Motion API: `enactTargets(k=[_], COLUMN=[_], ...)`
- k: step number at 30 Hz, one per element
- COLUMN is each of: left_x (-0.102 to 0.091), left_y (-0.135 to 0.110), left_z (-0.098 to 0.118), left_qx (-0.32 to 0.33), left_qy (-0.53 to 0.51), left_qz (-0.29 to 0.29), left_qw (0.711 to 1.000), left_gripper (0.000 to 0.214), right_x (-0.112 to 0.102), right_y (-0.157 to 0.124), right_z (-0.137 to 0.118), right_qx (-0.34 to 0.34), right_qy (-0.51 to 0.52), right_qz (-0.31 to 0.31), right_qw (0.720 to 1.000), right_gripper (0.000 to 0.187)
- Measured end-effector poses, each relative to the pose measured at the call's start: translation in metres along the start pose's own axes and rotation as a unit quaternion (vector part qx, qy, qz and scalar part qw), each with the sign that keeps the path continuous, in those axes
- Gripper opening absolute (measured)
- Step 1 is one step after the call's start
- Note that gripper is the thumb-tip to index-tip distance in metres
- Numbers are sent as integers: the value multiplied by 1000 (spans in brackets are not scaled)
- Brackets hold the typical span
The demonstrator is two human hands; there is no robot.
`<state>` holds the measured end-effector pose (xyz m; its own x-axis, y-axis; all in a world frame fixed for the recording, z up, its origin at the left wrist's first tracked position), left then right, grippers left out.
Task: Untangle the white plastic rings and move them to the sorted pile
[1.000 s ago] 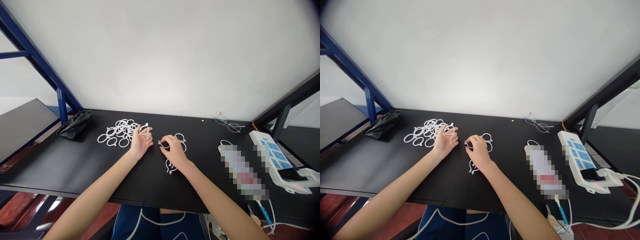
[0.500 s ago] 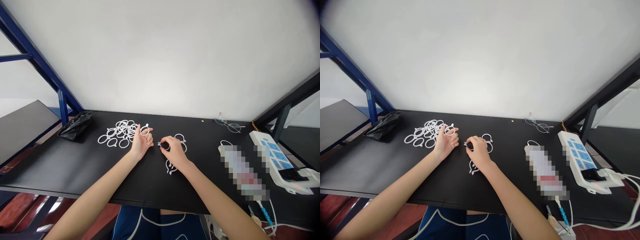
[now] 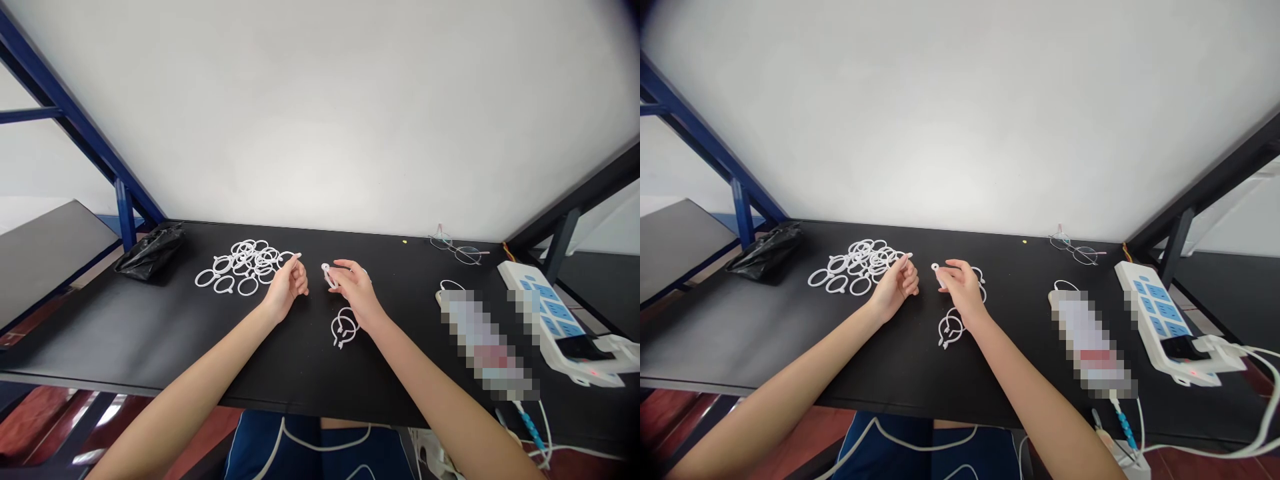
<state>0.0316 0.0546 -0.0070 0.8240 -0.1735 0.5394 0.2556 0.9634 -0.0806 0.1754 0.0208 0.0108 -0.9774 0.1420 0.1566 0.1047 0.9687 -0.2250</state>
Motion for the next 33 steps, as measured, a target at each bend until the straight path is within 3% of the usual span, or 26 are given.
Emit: enactTargets(k=[6, 11, 25, 33], left_x=[-5, -4, -16, -18], left_y=[-2, -2, -5, -6], left_z=[4, 4, 6, 5], left_qx=[36, 41, 27, 17], left_qy=[19, -7, -100, -134], left_qz=[36, 19, 107, 122], left_qw=[999, 999, 989, 983], left_gripper=[30, 27, 28, 28], right_x=[4, 10, 11, 9], right_y=[1, 2, 2, 4], right_z=[2, 9, 9, 4], right_qx=[92, 153, 160, 119], right_qy=[128, 172, 214, 191], right_qz=[-40, -94, -99, -93], right_qw=[987, 968, 959, 970], right_gripper=[13, 22, 18, 17])
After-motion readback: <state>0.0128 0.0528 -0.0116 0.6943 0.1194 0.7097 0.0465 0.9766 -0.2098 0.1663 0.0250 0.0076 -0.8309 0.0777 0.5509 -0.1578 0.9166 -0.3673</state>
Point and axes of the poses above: each hand's wrist, its own y-axis towards the middle knuckle, its own x-axis out of the palm, z = x × y, the point moved 7 cm from there along y, towards the middle knuckle, and after that the axes turned 5 degrees about x, right-handed, at the moved point
